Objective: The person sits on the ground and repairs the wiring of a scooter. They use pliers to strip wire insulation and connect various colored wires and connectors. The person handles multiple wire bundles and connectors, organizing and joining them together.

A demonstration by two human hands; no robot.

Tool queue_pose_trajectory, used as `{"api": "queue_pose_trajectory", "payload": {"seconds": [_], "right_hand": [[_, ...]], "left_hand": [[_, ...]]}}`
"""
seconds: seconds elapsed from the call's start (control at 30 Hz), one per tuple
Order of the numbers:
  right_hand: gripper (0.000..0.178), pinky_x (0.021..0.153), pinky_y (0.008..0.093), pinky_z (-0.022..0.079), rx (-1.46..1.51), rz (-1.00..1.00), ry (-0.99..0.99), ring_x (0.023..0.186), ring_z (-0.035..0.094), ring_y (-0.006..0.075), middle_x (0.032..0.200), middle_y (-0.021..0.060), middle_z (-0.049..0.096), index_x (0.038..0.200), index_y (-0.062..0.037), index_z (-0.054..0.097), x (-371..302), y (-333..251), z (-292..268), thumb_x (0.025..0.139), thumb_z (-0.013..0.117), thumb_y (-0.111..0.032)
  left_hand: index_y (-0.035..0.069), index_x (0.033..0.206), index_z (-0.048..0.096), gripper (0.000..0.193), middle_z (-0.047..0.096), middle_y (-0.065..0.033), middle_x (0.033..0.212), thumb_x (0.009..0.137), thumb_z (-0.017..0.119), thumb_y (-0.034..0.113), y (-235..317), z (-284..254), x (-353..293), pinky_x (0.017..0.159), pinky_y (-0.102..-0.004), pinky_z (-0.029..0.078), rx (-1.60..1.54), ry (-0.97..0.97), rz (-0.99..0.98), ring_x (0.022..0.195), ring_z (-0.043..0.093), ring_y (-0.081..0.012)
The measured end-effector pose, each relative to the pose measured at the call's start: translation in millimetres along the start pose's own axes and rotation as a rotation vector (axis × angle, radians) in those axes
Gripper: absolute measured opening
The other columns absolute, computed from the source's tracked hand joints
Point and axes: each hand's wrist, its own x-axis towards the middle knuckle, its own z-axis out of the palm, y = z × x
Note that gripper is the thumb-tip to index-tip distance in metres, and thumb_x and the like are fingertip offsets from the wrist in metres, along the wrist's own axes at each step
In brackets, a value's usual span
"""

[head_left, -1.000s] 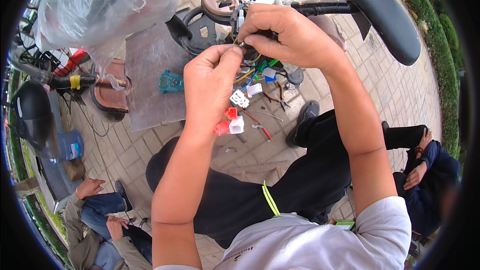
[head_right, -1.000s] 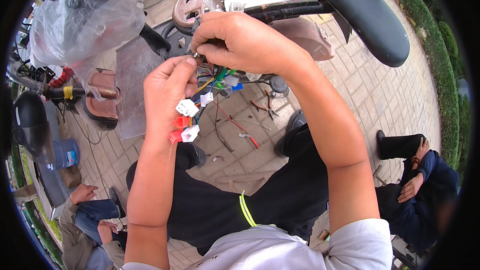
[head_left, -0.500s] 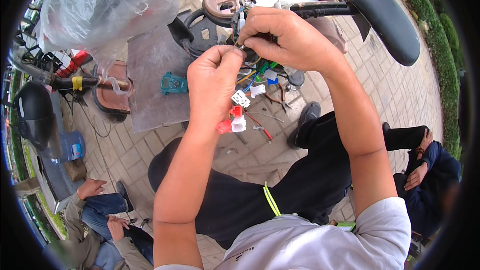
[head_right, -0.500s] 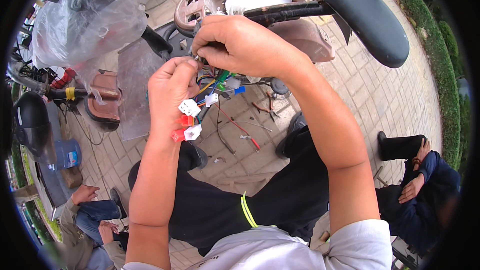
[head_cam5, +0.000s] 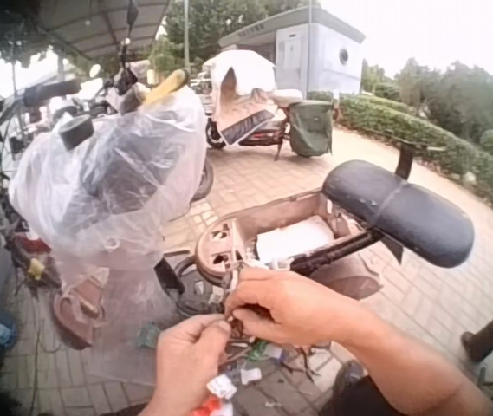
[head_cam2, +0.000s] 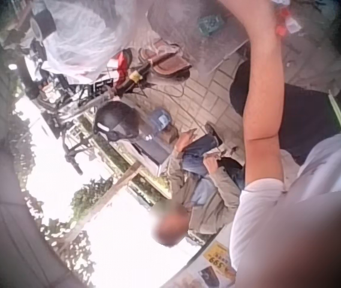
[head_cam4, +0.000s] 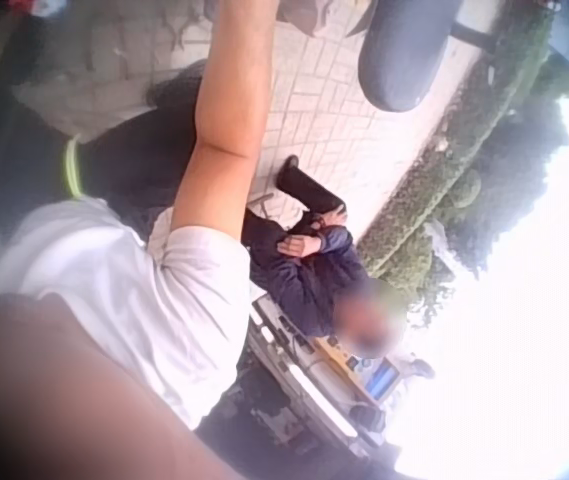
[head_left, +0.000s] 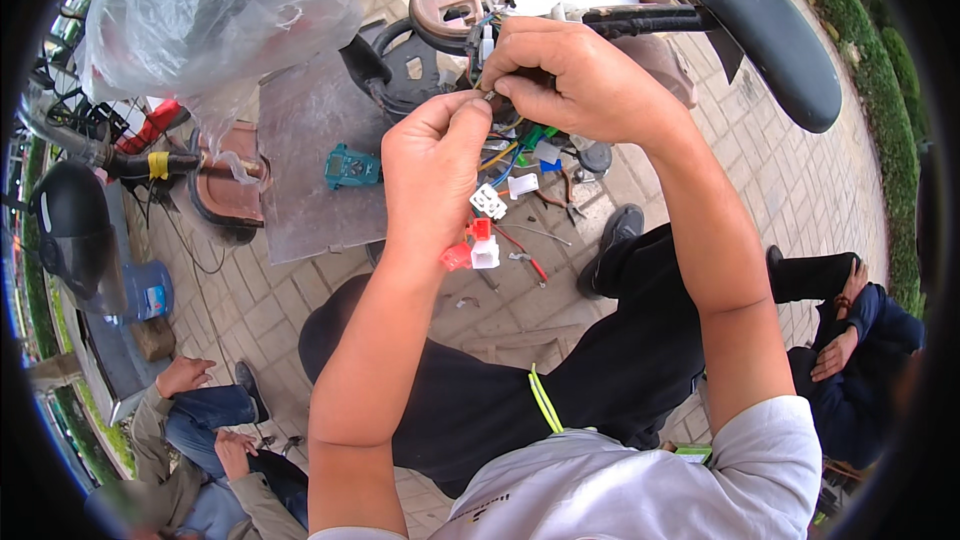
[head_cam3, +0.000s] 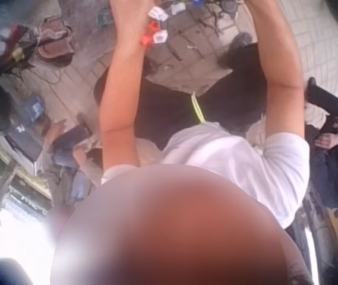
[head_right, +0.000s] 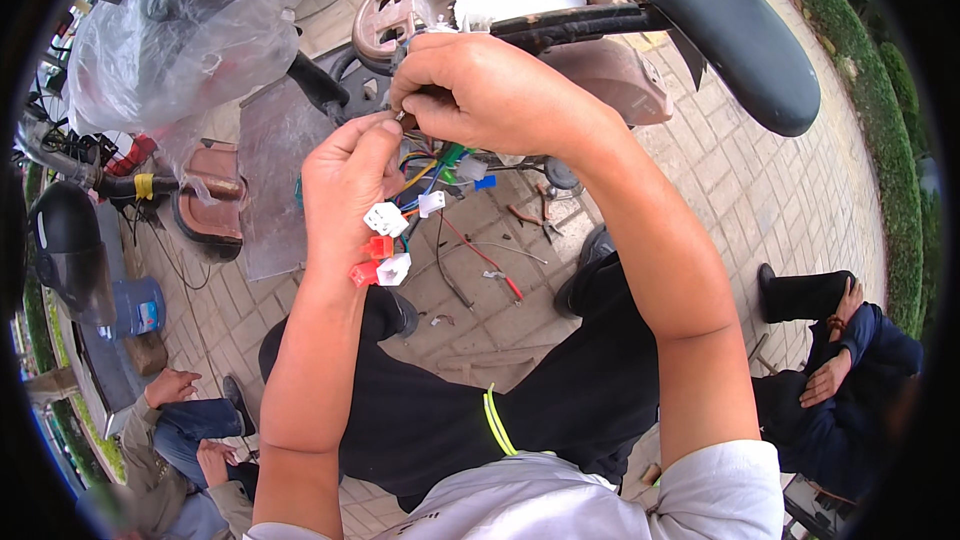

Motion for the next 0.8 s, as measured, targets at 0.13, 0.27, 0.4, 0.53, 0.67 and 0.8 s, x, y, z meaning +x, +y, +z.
{"api": "queue_pose_trajectory", "payload": {"seconds": [0.13, 0.27, 0.4, 0.53, 0.67, 0.8], "right_hand": [[0.01, 0.067, 0.0373, 0.047, 0.003, 0.034, -0.012, 0.073, 0.058, 0.0283, 0.081, 0.0118, 0.059, 0.089, 0.0006, 0.065, 0.9, -2.3, -1.0, 0.081, 0.061, -0.003], [0.009, 0.069, 0.0392, 0.048, 0.004, 0.04, -0.006, 0.075, 0.059, 0.0309, 0.081, 0.0129, 0.059, 0.087, 0.0005, 0.065, 1.6, -2.6, 1.1, 0.08, 0.061, -0.005], [0.007, 0.066, 0.0383, 0.047, 0.003, 0.023, 0.025, 0.072, 0.057, 0.0303, 0.079, 0.012, 0.058, 0.085, 0.0015, 0.063, -0.2, -3.0, 1.2, 0.08, 0.062, -0.003], [0.008, 0.066, 0.0336, 0.046, 0.012, -0.009, 0.024, 0.074, 0.056, 0.0239, 0.081, 0.0101, 0.058, 0.087, 0.0032, 0.063, 0.1, -2.1, 1.0, 0.079, 0.062, 0.006], [0.009, 0.068, 0.0335, 0.047, 0.008, 0.005, 0.013, 0.076, 0.058, 0.0239, 0.082, 0.0098, 0.06, 0.088, 0.0026, 0.064, 0.9, -3.4, -0.5, 0.08, 0.063, 0.006], [0.01, 0.069, 0.0331, 0.048, -0.024, -0.014, 0.006, 0.078, 0.06, 0.0239, 0.085, 0.01, 0.061, 0.09, 0.0023, 0.064, 0.8, 0.1, -3.7, 0.08, 0.064, 0.006]], "left_hand": [[-0.005, 0.097, 0.068, 0.017, 0.056, 0.0014, 0.073, 0.089, 0.064, 0.01, -0.2, 1.9, 0.4, 0.053, -0.0209, 0.035, -0.016, 0.018, 0.015, 0.059, 0.044, -0.0033], [-0.003, 0.093, 0.067, 0.014, 0.052, 0.003, 0.067, 0.088, 0.065, 0.01, -0.1, 2.0, 1.4, 0.046, -0.0217, 0.031, -0.015, 0.025, 0.005, 0.052, 0.04, -0.003], [-0.001, 0.09, 0.067, 0.012, 0.052, 0.0037, 0.066, 0.087, 0.064, 0.009, -2.6, 3.7, 3.4, 0.047, -0.0217, 0.03, -0.014, 0.03, 0.0, 0.051, 0.04, -0.0033], [-0.004, 0.092, 0.07, 0.017, 0.063, 0.0021, 0.08, 0.089, 0.064, 0.011, -1.1, -0.3, 2.3, 0.061, -0.0205, 0.041, -0.041, -0.002, -0.03, 0.07, 0.05, -0.0033], [-0.003, 0.092, 0.067, 0.014, 0.055, 0.0031, 0.071, 0.088, 0.064, 0.01, -1.3, -0.6, 5.4, 0.05, -0.0208, 0.033, -0.039, 0.004, -0.037, 0.057, 0.043, -0.0029], [-0.003, 0.093, 0.066, 0.014, 0.051, 0.0031, 0.067, 0.087, 0.065, 0.01, -1.6, 3.3, 5.9, 0.045, -0.0211, 0.029, -0.027, 0.031, -0.024, 0.051, 0.04, -0.0029]]}}
